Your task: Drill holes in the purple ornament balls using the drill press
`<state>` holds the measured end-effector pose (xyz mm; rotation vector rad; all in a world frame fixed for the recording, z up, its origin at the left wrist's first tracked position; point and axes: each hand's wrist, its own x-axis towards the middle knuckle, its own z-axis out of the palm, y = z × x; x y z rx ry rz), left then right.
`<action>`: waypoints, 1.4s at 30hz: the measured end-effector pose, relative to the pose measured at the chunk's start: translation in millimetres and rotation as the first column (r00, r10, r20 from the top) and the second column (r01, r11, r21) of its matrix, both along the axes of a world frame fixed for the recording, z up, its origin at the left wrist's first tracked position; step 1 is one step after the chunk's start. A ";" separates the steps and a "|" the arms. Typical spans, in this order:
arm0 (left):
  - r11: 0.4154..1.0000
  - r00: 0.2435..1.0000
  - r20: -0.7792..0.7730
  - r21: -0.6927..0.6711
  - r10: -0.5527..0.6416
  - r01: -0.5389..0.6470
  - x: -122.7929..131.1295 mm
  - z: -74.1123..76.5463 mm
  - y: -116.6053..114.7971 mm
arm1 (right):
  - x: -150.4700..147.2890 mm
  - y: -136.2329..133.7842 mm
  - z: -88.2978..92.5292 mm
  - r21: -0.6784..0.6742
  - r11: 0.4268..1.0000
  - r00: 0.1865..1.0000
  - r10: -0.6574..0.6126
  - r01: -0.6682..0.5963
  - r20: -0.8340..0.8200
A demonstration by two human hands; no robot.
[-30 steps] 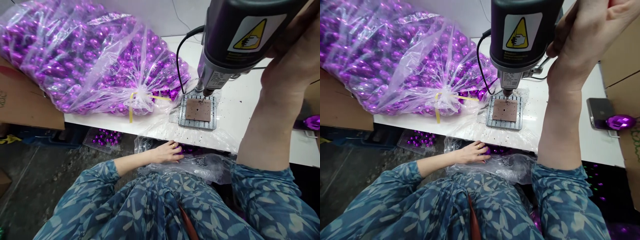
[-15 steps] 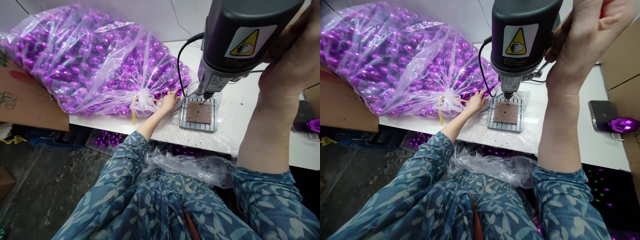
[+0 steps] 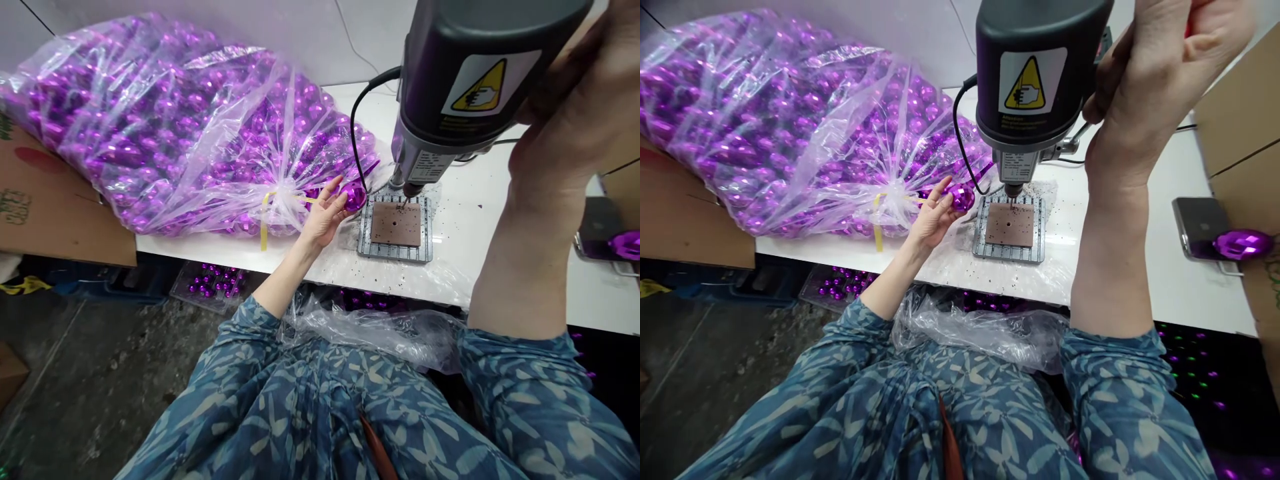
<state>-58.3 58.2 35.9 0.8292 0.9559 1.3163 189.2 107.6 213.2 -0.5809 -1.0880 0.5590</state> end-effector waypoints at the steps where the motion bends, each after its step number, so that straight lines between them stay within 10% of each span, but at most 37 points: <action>1: 0.999 0.999 0.016 -0.014 -0.034 0.034 4.2 -0.6 -3.2 | -1.0 2.6 0.1 0.012 0.998 0.998 -0.056 0.056 -0.031; 7: 0.988 0.988 -0.004 -0.007 -0.156 0.155 35.0 -18.6 -7.0 | -6.7 0.4 5.7 0.104 0.994 0.998 -0.031 0.035 -0.047; 22: 0.897 0.791 -0.606 0.297 -0.087 0.326 64.8 -64.1 26.3 | -12.4 -12.0 11.1 0.049 0.995 0.996 -0.080 0.082 -0.037; 42: 0.942 0.914 -0.366 0.207 -0.177 0.265 73.6 -36.8 5.6 | -8.9 -1.0 2.9 0.078 0.990 0.993 -0.115 0.116 -0.017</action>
